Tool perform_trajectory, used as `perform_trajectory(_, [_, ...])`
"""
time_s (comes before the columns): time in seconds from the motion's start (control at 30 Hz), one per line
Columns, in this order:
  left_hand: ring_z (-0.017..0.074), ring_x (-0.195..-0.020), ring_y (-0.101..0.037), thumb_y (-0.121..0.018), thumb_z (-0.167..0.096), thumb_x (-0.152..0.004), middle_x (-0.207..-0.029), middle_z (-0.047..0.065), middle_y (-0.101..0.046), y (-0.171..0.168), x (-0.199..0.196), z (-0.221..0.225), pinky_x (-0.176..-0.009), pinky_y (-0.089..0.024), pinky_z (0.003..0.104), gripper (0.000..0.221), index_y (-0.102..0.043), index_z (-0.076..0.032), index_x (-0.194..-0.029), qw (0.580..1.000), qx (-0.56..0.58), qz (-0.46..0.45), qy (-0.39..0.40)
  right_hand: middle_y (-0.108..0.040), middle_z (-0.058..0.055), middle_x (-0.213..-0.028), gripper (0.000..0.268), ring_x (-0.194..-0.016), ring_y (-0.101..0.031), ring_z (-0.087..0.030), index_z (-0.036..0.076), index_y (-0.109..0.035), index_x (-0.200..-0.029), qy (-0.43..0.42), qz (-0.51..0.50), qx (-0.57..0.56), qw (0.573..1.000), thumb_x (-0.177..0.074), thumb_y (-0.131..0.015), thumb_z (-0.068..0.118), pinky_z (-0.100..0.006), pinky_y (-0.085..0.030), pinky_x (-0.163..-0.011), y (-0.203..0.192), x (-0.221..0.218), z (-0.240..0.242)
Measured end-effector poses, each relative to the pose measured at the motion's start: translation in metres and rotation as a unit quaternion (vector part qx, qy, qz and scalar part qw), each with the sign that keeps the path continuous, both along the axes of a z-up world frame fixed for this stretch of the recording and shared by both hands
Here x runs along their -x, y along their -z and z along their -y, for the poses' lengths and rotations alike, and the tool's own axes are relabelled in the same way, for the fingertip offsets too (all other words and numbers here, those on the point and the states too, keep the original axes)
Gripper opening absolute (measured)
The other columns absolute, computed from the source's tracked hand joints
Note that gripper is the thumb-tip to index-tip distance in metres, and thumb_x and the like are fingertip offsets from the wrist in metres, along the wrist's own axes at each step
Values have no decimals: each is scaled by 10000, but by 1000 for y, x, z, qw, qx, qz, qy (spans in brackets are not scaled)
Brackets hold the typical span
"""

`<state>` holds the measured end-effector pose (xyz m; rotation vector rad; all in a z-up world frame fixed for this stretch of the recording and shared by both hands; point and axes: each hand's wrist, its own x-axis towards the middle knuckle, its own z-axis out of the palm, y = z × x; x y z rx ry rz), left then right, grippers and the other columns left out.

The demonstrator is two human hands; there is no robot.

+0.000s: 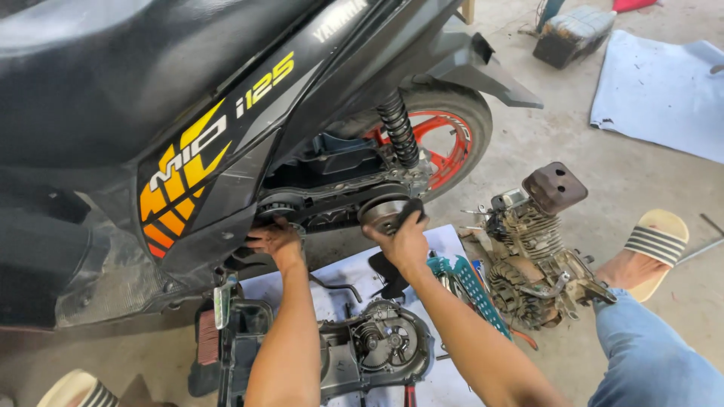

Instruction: Repairing the CVT transmission of a scooter by removing and inspecting the drive belt and variator components

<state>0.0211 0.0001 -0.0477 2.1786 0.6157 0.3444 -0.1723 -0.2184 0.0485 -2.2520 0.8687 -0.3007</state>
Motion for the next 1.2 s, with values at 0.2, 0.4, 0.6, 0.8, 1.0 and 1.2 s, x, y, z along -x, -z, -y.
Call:
perform_trajectory(0.2, [612, -1455, -79, -304, -681, -1032, -1546, 386, -127, 16, -7, -21, -1249, -151, 610, 948, -99, 109, -1515, 996, -26, -70, 57, -515, -325, -1354, 899, -1123, -663, -519, 3, -421, -1381, -220, -57, 89, 970, -784, -836, 533, -591, -559, -958, -15, 16, 65])
perform_trajectory(0.4, [551, -1229, -418, -614, -601, -961, -1378, 292, -315, -26, 58, -11, -1043, -422, 639, 800, -305, 14, -1368, 974, -81, 201, 59, -613, -260, -1245, 769, -1079, -715, -442, 57, -456, -1377, -344, -99, 218, 908, -846, -745, 533, -522, -590, -902, -75, 76, 98])
perform_trajectory(0.6, [553, -1129, -456, -714, -363, -961, -1185, 354, -428, 0, 44, 3, -1030, -354, 645, 711, -386, 180, -1282, 919, -86, 384, 14, -690, -340, -1064, 637, -1062, -684, -523, -6, -559, -1218, -270, -44, 69, 960, -801, -822, 398, -616, -537, -918, -57, 91, 106])
perform_trajectory(0.8, [434, -975, -474, -596, -292, -926, -1005, 195, -430, -22, 41, 15, -934, -399, 500, 394, -443, 3, -1137, 917, -45, 392, -64, -708, -313, -1063, 609, -1096, -679, -489, 53, -551, -1166, -221, -95, -6, 971, -796, -806, 465, -605, -534, -883, -80, 81, 89])
perform_trajectory(1.0, [533, -1410, -355, -470, -432, -1090, -1461, 345, -405, -17, 12, 33, -1225, -192, 577, 577, -394, -26, -1493, 870, 248, 340, -256, -710, -324, -1023, 564, -1073, -677, -503, 42, -571, -1129, -220, -110, -33, 969, -794, -814, 425, -617, -512, -825, -102, 88, 79])
perform_trajectory(1.2, [375, -1519, -286, -346, -563, -994, -1638, 115, -366, -35, -8, 21, -1185, -79, 691, 695, -252, -239, -1602, 832, 355, 140, -403, -743, -117, -906, 459, -755, -728, -247, 50, -562, -1032, -222, -105, -24, 969, -819, -800, 380, -395, -589, -725, -89, 95, 86])
